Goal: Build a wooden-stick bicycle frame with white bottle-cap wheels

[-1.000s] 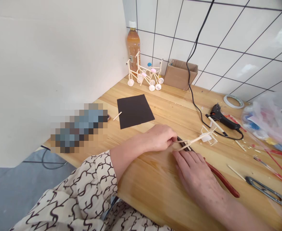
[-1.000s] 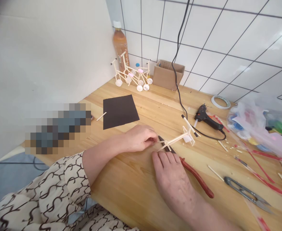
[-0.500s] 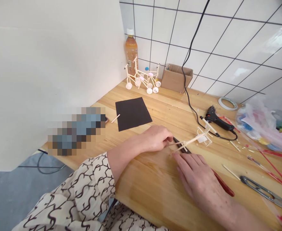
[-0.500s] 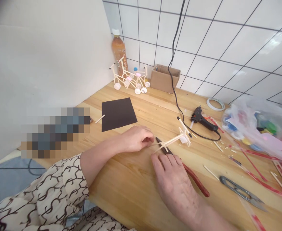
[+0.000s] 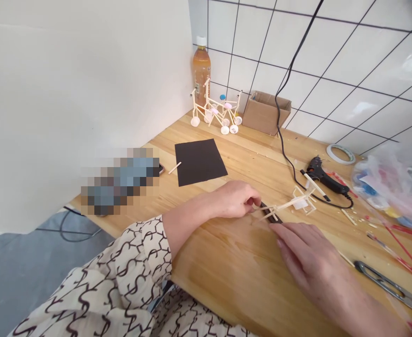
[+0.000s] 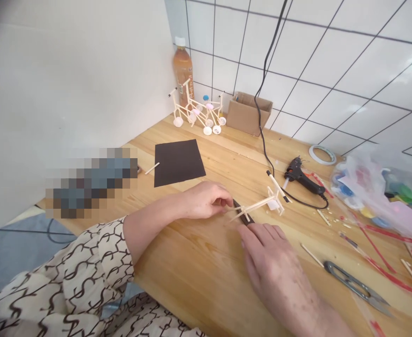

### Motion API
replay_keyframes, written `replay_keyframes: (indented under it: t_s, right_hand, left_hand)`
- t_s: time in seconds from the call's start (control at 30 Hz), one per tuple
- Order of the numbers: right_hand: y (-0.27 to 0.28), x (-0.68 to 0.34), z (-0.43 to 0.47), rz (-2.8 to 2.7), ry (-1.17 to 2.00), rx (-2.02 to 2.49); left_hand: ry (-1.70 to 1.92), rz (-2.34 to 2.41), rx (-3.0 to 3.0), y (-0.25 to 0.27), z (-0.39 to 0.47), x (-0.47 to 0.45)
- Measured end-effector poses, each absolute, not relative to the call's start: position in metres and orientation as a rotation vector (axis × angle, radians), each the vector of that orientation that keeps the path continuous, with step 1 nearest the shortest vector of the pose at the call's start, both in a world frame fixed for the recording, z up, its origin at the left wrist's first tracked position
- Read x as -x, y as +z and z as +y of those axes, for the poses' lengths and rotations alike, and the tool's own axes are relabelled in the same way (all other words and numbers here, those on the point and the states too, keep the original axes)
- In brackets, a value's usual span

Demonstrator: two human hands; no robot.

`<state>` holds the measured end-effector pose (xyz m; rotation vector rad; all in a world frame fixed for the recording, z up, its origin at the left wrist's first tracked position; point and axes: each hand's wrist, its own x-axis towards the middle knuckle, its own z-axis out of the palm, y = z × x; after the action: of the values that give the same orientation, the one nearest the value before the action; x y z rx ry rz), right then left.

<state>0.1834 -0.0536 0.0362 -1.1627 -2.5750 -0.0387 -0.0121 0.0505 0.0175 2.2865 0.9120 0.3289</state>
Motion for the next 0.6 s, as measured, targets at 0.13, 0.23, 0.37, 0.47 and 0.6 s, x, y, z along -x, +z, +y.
replay_keyframes:
  t_s: [0.13, 0.23, 0.37, 0.47, 0.6]
  right_hand:
    - [0.032, -0.18, -0.053, -2.662, 0.073, 1.171]
    - [0.028, -0.18, -0.053, -2.669, 0.083, 1.153]
    - [0.026, -0.184, -0.05, -2.639, 0.04, 1.147]
    - [0.026, -0.19, -0.048, -2.594, 0.044, 1.16]
    - [0.027, -0.199, -0.042, -2.474, 0.08, 1.227]
  left_hand:
    - [0.339, 0.887, -2.261, 0.017, 0.052, 0.012]
    - [0.343, 0.846, -2.264, 0.014, 0.053, 0.011]
    - [0.337, 0.804, -2.265, 0.01, 0.055, 0.011]
    - [0.319, 0.82, -2.261, 0.011, 0.055, 0.011]
    - [0.313, 0.881, -2.253, 0.017, 0.054, 0.013]
